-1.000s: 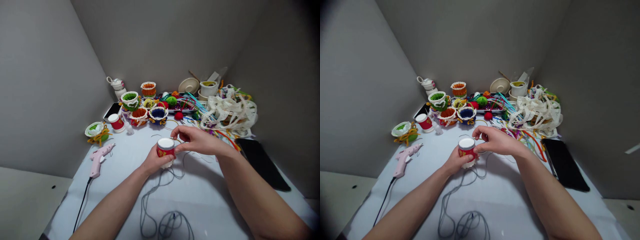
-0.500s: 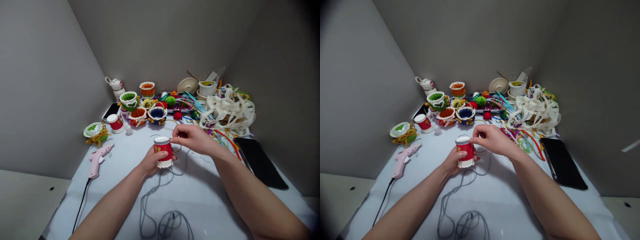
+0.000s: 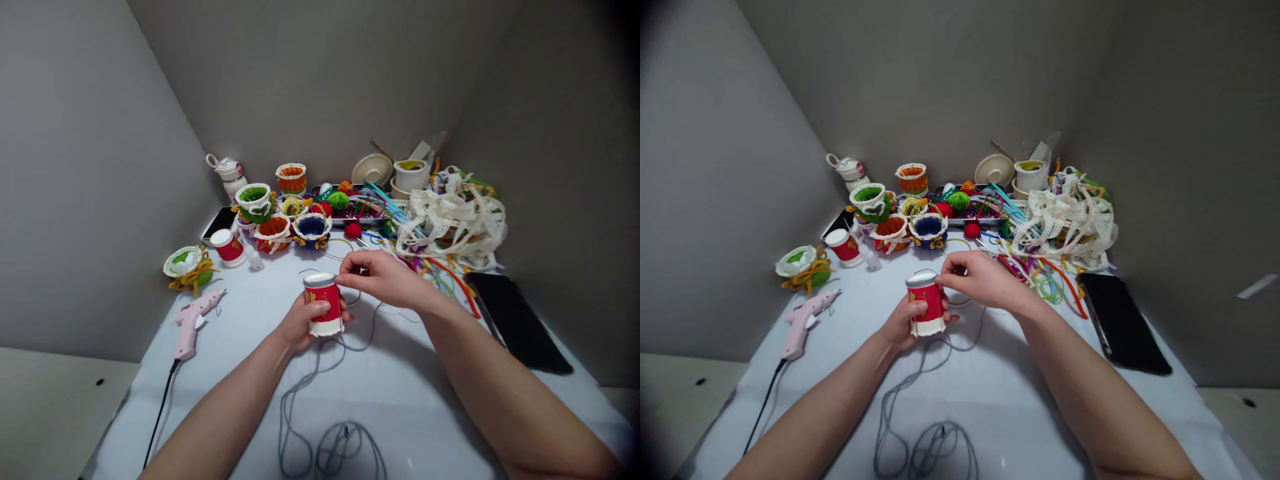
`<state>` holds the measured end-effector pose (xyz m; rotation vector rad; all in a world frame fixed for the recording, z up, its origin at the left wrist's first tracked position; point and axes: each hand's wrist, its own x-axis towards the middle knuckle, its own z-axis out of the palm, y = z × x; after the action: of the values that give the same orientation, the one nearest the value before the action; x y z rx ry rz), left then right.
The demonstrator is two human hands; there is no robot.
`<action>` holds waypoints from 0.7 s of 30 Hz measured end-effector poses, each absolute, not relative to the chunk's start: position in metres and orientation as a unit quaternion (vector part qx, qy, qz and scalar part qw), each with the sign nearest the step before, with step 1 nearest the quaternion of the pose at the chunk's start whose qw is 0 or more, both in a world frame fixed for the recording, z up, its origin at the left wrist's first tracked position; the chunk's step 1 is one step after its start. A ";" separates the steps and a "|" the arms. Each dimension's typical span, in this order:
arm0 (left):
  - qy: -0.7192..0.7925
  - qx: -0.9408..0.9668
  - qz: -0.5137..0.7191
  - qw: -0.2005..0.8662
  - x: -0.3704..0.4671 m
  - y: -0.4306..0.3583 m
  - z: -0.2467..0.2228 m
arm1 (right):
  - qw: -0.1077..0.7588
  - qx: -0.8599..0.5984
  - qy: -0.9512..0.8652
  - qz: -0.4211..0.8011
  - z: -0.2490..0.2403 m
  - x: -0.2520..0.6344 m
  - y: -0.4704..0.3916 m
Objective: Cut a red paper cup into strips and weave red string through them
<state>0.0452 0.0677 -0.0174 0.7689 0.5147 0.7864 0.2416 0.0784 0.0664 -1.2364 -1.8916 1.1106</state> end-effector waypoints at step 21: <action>0.086 0.312 0.142 0.936 0.034 0.064 -0.022 | 0.243 -0.324 -0.617 0.675 0.056 0.232 0.079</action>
<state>0.0343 0.0640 -0.0218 0.6372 0.1754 0.2908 0.2320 0.0786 0.0559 -0.8852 -1.6861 1.8450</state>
